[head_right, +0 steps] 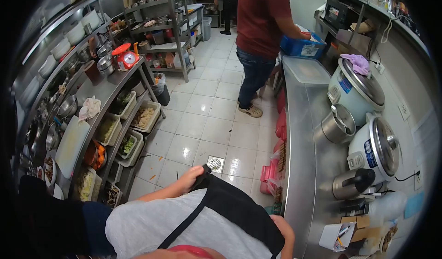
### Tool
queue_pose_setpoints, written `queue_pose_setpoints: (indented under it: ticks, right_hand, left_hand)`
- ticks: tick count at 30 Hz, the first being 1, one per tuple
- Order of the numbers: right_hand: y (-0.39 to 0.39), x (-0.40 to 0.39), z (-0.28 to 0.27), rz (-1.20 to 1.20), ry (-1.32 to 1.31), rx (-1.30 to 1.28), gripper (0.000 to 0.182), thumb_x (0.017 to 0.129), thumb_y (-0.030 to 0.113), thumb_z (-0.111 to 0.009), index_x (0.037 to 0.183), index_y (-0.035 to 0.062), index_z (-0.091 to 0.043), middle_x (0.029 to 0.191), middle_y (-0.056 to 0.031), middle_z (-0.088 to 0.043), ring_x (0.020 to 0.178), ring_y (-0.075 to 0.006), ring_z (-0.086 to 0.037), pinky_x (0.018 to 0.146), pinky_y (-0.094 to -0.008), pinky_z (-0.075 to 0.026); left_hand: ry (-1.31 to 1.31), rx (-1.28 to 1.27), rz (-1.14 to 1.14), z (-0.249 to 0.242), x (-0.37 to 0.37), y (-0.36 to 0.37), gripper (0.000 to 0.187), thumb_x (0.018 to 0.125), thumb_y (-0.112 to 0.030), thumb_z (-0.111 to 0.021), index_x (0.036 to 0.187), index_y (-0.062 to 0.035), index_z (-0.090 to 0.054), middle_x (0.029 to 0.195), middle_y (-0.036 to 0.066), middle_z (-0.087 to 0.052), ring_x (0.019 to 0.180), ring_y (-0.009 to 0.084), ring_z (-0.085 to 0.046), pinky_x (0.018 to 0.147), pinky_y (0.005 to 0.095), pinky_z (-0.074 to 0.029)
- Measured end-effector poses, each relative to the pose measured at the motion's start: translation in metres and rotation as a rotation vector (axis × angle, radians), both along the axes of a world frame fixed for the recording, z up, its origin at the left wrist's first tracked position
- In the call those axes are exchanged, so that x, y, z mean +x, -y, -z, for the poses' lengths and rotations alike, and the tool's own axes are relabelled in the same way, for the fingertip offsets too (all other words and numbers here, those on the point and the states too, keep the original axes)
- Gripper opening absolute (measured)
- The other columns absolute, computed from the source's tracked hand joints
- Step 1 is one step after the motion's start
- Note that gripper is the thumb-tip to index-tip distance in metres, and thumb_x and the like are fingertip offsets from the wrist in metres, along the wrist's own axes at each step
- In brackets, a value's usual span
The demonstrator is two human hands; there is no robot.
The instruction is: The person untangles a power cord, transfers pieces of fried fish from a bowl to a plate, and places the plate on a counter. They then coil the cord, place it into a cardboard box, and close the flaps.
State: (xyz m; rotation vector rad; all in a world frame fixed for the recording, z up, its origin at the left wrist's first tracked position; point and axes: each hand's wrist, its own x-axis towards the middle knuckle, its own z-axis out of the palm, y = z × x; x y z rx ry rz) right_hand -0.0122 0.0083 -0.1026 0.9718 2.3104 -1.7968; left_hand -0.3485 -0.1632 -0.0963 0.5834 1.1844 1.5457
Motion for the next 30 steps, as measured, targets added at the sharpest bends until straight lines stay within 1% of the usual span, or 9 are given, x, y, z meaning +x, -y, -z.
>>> queue_pose_setpoints:
  ticks: [4,6,9,12,15,20,26,28,30]
  right_hand:
    - [-0.004,-0.012,-0.01,-0.105,0.009,0.024,0.021,0.071,0.018,-0.061,0.082,0.0014,-0.056,0.068,-0.002,-0.055,0.064,-0.0085,-0.048,0.06,-0.0243,-0.041]
    - [-0.008,-0.022,-0.015,-0.185,-0.003,0.037,0.021,0.071,0.018,-0.061,0.083,0.0016,-0.056,0.068,-0.002,-0.055,0.064,-0.0088,-0.048,0.061,-0.0246,-0.041]
    - [-0.024,-0.064,-0.017,-0.313,0.004,0.048,0.022,0.071,0.018,-0.061,0.085,0.002,-0.056,0.069,-0.002,-0.055,0.065,-0.0091,-0.048,0.061,-0.025,-0.042]
    - [-0.034,-0.147,-0.022,-0.326,-0.081,0.314,0.052,0.068,0.032,-0.064,0.105,0.0004,-0.047,0.092,-0.0134,-0.054,0.081,-0.0198,-0.053,0.071,-0.0294,-0.042]
    - [0.002,-0.237,-0.083,-0.396,-0.428,0.478,0.087,0.059,0.04,-0.069,0.125,0.0025,-0.026,0.121,-0.0227,-0.033,0.114,-0.0339,-0.032,0.094,-0.0371,-0.027]
    - [0.016,-0.306,-0.104,0.125,-0.916,0.848,0.053,0.053,0.029,-0.07,0.096,0.0081,-0.048,0.095,-0.0137,-0.05,0.091,-0.0322,-0.047,0.075,-0.0391,-0.037]
    - [-0.036,-0.229,-0.14,0.555,-0.937,0.719,0.021,0.063,-0.003,-0.054,0.083,0.0018,-0.049,0.075,-0.0091,-0.053,0.073,-0.023,-0.054,0.064,-0.0296,-0.04]
    - [-0.05,-0.21,-0.14,0.889,-1.271,0.499,0.016,0.067,-0.006,-0.05,0.082,0.0009,-0.05,0.078,-0.006,-0.055,0.075,-0.0153,-0.054,0.067,-0.0255,-0.04]
    - [-0.04,-0.177,-0.173,1.148,-1.255,0.429,0.014,0.069,-0.004,-0.048,0.083,-0.0003,-0.05,0.078,-0.0038,-0.056,0.077,-0.0112,-0.053,0.071,-0.0221,-0.04]
  left_hand:
    - [0.288,0.31,-0.029,-0.102,-0.019,0.015,0.035,0.083,-0.04,-0.043,0.074,-0.0071,-0.051,0.051,-0.003,-0.032,0.04,0.0056,-0.026,0.037,0.0197,-0.022]
    - [0.527,0.619,0.171,-0.116,-0.033,0.017,0.033,0.086,-0.036,-0.04,0.102,-0.0081,-0.046,0.051,-0.001,-0.032,0.04,0.0063,-0.03,0.037,0.0185,-0.025]
    - [0.446,0.74,0.267,-0.157,-0.032,0.014,0.035,0.085,-0.036,-0.04,0.105,-0.0077,-0.045,0.051,-0.001,-0.032,0.04,0.0063,-0.029,0.037,0.0191,-0.023]
    - [0.323,0.713,0.246,-0.186,-0.032,0.0,0.033,0.085,-0.037,-0.042,0.097,-0.0067,-0.046,0.051,-0.001,-0.032,0.04,0.0068,-0.03,0.038,0.0199,-0.023]
    - [0.2,0.764,0.208,-0.208,-0.04,-0.027,0.032,0.084,-0.037,-0.042,0.094,-0.0062,-0.045,0.051,-0.001,-0.032,0.041,0.0073,-0.03,0.039,0.0201,-0.024]
    - [-0.01,0.828,0.252,-0.238,-0.017,-0.084,0.033,0.085,-0.037,-0.041,0.084,-0.0042,-0.043,0.052,0.0,-0.033,0.041,0.0087,-0.03,0.04,0.0207,-0.025]
    - [-0.174,1.031,0.358,-0.249,-0.02,-0.139,0.041,0.086,-0.043,-0.034,0.07,-0.006,-0.039,0.064,0.002,-0.041,0.058,0.0135,-0.043,0.053,0.0267,-0.035]
    - [-0.514,0.955,-0.008,-0.219,-0.04,-0.178,0.044,0.086,-0.046,-0.031,0.081,-0.0047,-0.045,0.078,0.006,-0.049,0.07,0.0162,-0.048,0.062,0.029,-0.039]
    - [-0.475,0.519,0.109,-0.151,-0.079,-0.227,0.05,0.084,-0.052,-0.03,0.087,-0.0048,-0.048,0.079,0.007,-0.051,0.078,0.0167,-0.051,0.071,0.0315,-0.039]
